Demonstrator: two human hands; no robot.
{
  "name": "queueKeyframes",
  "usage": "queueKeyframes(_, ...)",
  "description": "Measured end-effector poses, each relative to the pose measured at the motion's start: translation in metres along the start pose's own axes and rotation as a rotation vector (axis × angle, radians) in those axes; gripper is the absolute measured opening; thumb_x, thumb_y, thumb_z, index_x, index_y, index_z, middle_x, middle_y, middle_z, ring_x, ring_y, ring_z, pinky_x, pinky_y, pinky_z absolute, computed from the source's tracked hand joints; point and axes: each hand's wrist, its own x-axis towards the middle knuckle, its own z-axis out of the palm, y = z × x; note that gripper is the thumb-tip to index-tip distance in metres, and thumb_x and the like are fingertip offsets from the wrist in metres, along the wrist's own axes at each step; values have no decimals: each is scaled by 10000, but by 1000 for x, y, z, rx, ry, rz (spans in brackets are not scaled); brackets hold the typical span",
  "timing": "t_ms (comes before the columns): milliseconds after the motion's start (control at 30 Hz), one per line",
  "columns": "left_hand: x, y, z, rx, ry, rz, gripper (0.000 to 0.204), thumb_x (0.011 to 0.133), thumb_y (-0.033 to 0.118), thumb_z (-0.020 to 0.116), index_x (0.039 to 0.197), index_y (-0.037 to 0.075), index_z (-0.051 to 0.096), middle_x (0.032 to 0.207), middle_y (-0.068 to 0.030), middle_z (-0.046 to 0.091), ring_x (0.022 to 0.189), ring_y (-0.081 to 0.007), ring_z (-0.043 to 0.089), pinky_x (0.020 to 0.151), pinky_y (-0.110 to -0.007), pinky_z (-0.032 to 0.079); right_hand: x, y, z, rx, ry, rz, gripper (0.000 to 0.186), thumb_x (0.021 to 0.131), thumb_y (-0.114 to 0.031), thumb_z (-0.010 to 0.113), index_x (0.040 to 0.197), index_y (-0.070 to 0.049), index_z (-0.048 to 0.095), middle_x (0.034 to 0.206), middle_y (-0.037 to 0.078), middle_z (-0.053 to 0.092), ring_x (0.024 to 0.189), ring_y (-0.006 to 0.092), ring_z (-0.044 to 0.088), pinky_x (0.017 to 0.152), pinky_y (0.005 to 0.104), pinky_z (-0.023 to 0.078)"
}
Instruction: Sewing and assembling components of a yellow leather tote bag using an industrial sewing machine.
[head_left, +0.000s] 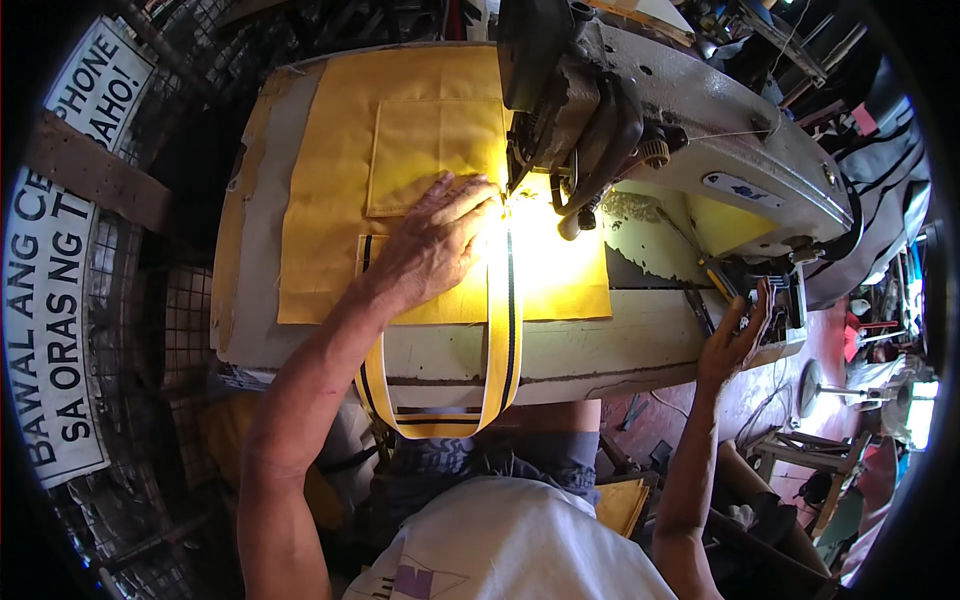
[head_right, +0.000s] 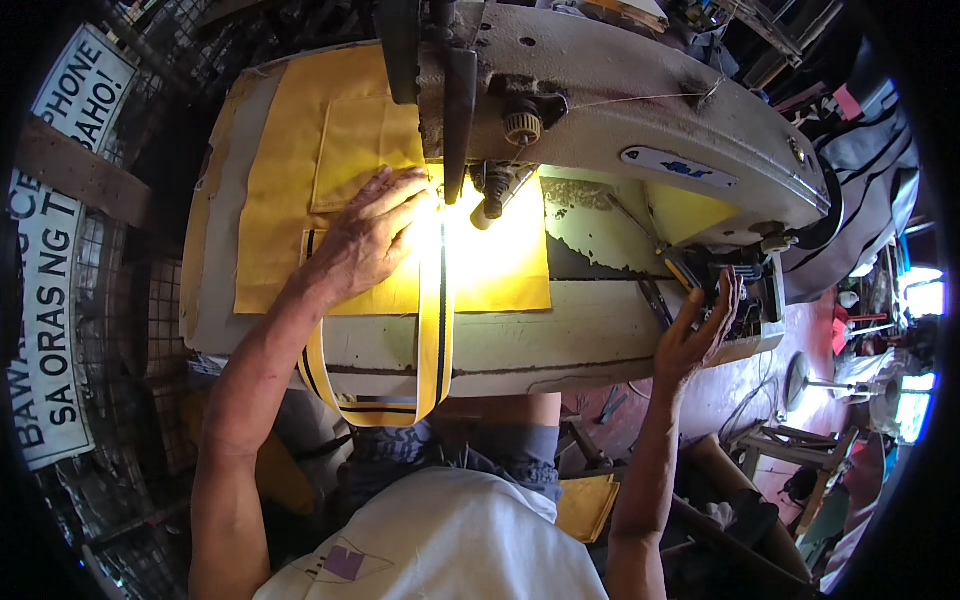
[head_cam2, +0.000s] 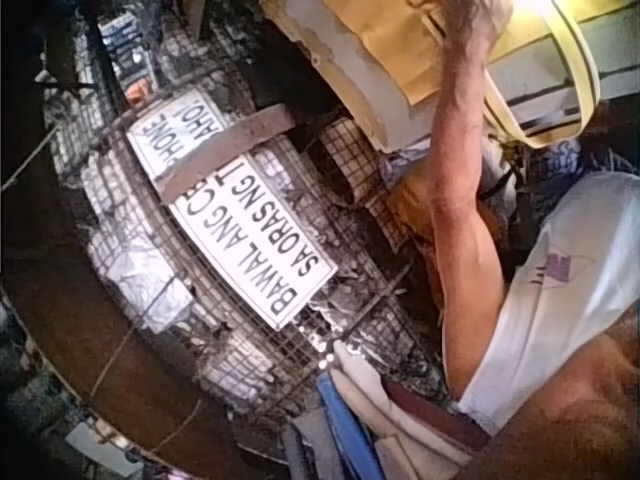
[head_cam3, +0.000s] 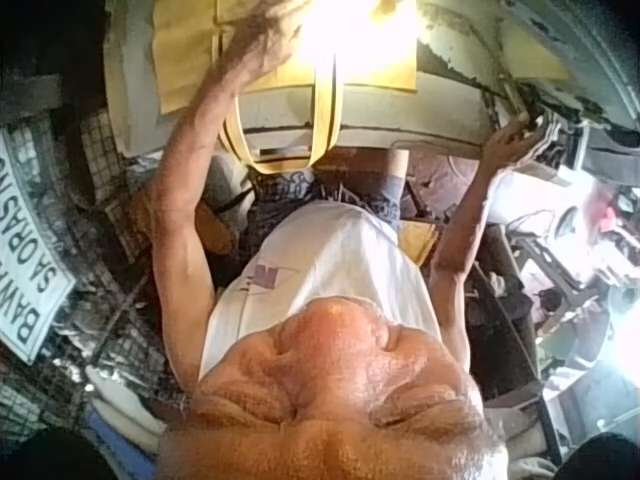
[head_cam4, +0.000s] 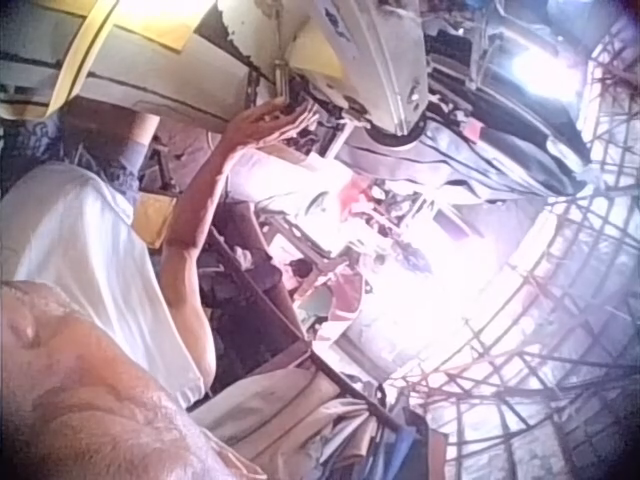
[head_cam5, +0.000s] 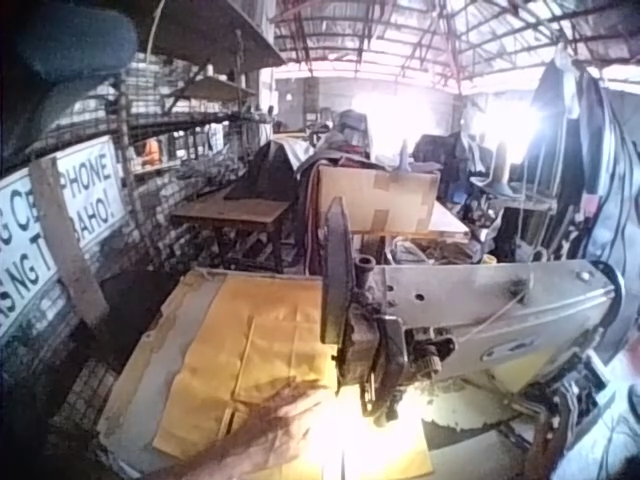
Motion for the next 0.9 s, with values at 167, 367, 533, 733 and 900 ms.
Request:
queueKeyframes(167, 0, -4, 4, 116, 16, 68, 322, 896, 90, 602, 1210, 18, 613, 1312, -147, 578, 1325, -286, 519, 1166, -461, 357, 0, 5, 0, 20, 9, -20, 378, 1016, -85, 536, 1378, 25, 522, 1416, 202, 542, 1323, 372, 501, 1107, 454, 376)
queueKeyframes(367, 0, -4, 7, 95, 25, 58, 338, 891, 92, 596, 1219, 8, 607, 1330, -159, 567, 1336, -298, 507, 1171, -480, 347, 0, 5, 0, -55, 36, -74, 345, 1047, -147, 503, 1347, 15, 556, 1407, 189, 556, 1300, 340, 525, 1067, 429, 415)
queueKeyframes(533, -2, -3, 5, 91, 34, 79, 338, 903, 104, 586, 1225, 3, 597, 1316, -152, 572, 1336, -301, 501, 1161, -478, 351, 0, 2, -3, -92, -4, -12, 282, 1038, -147, 523, 1205, 39, 654, 1279, 178, 643, 1209, 331, 591, 1026, 416, 451)
queueKeyframes(733, -6, 9, 0, 95, 28, 50, 361, 926, 105, 572, 1267, -16, 578, 1349, -168, 549, 1359, -301, 470, 1177, -487, 328, -2, -1, -1, -92, 7, -7, 280, 1030, -154, 544, 1169, 38, 693, 1226, 156, 670, 1147, 312, 615, 994, 405, 463)
queueKeyframes(900, -14, 14, -2, 86, -4, 9, 370, 932, 89, 551, 1279, -35, 578, 1395, -182, 525, 1382, -310, 450, 1196, -500, 304, 2, -2, -1, -130, -2, -44, 289, 1033, -163, 538, 1173, 32, 699, 1238, 151, 672, 1164, 316, 608, 1005, 413, 458)
